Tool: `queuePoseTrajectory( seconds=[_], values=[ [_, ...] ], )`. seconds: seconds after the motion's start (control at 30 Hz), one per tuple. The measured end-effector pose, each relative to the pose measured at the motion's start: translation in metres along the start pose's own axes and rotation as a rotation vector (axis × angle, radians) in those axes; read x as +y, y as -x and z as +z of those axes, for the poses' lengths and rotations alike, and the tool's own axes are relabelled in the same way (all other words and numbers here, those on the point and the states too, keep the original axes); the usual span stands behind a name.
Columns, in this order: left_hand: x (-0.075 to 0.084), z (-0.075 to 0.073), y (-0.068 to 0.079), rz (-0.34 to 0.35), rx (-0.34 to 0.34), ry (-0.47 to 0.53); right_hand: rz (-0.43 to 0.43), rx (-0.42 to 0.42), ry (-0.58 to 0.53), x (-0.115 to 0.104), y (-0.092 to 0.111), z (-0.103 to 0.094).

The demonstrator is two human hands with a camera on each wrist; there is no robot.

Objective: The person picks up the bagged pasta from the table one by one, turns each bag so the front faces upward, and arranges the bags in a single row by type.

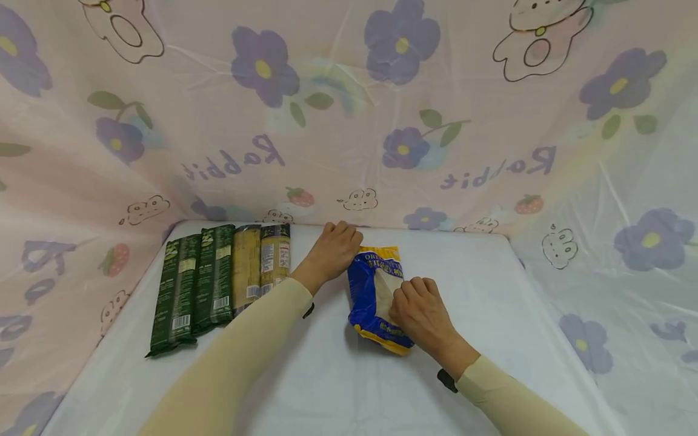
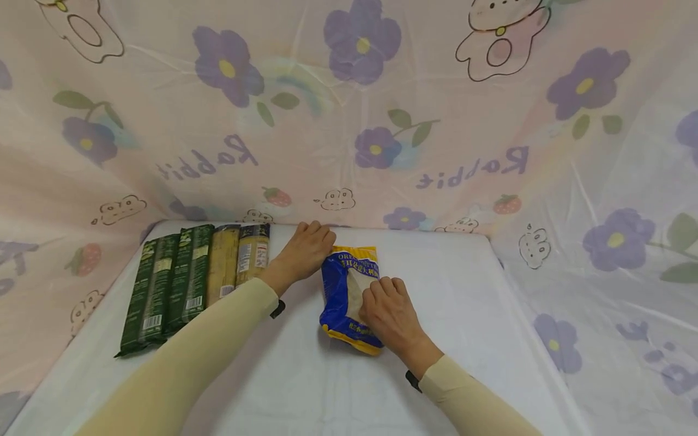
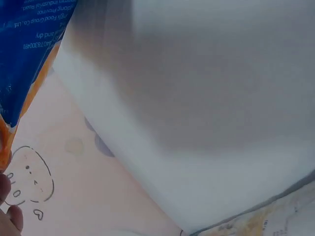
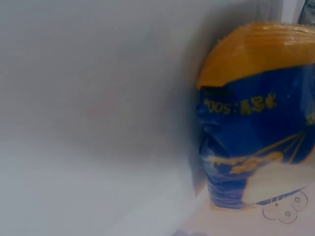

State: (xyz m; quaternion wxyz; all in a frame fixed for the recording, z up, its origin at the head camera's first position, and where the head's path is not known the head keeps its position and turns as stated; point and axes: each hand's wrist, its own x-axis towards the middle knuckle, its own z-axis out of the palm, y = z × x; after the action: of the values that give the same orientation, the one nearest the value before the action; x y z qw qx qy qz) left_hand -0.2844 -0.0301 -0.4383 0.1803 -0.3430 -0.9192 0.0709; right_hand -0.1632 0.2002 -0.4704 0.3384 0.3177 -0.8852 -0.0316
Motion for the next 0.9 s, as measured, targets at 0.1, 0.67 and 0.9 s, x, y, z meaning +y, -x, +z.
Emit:
queuePoseTrajectory(
  seconds=[0.1,0.67,0.9],
  values=[
    [-0.002,0.000,0.002,-0.007,-0.010,0.008,0.006,-0.006,0.001,-0.004,-0.001,0.001],
    [-0.008,-0.001,0.008,-0.018,-0.055,-0.027,0.009,-0.027,-0.015,-0.012,-0.007,0.005],
    [-0.011,0.000,0.010,-0.022,-0.062,-0.028,0.000,0.002,-0.018,-0.016,-0.009,0.008]
  ],
)
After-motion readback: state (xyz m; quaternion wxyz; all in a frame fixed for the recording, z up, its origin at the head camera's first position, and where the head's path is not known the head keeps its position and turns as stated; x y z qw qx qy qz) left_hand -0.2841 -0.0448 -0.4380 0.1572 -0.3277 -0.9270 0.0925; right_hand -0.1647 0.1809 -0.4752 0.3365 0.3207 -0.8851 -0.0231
